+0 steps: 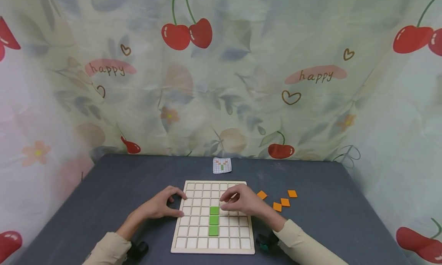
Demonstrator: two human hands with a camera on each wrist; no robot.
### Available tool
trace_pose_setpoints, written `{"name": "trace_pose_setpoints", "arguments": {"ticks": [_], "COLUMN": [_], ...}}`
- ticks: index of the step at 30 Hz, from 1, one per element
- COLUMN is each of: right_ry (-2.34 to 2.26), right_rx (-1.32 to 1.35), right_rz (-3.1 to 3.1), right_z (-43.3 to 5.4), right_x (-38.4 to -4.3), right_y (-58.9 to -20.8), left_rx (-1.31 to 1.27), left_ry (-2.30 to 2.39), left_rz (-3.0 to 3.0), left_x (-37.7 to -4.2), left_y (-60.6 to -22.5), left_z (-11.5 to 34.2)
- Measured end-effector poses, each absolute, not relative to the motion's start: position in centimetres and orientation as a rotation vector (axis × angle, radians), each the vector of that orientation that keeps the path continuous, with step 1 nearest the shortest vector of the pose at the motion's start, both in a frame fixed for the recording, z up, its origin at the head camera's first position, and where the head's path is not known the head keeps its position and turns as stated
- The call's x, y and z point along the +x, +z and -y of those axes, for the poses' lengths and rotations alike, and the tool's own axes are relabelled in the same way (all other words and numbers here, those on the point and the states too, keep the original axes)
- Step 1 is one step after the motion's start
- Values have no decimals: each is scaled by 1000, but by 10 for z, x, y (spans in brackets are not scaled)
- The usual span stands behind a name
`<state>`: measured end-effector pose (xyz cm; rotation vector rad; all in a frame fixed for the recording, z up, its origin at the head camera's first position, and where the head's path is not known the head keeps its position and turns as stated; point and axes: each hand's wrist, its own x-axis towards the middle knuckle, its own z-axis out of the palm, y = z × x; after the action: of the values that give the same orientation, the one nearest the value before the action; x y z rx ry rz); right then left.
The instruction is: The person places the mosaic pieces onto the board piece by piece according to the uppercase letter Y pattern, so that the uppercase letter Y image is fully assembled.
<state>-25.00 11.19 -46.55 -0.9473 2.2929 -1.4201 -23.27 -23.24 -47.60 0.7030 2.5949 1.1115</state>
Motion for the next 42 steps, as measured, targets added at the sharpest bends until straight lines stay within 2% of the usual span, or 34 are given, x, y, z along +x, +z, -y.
{"name": "trace_pose_setpoints", "arguments": {"ticks": [23, 42], "right_ry": [-1410, -1359], "right_rx": [-937, -918], "right_rz": [-2338, -2469], "right_z": [-190, -238], "right_x": [-259, -283], "right_y": [-460, -470], "left_rx": [760, 717], "left_ry": [1121, 1118], "left_rz": [-2596, -2589], "left_x": [-232, -232], "left_y": [-474, -476], "left_z": [232, 232]}}
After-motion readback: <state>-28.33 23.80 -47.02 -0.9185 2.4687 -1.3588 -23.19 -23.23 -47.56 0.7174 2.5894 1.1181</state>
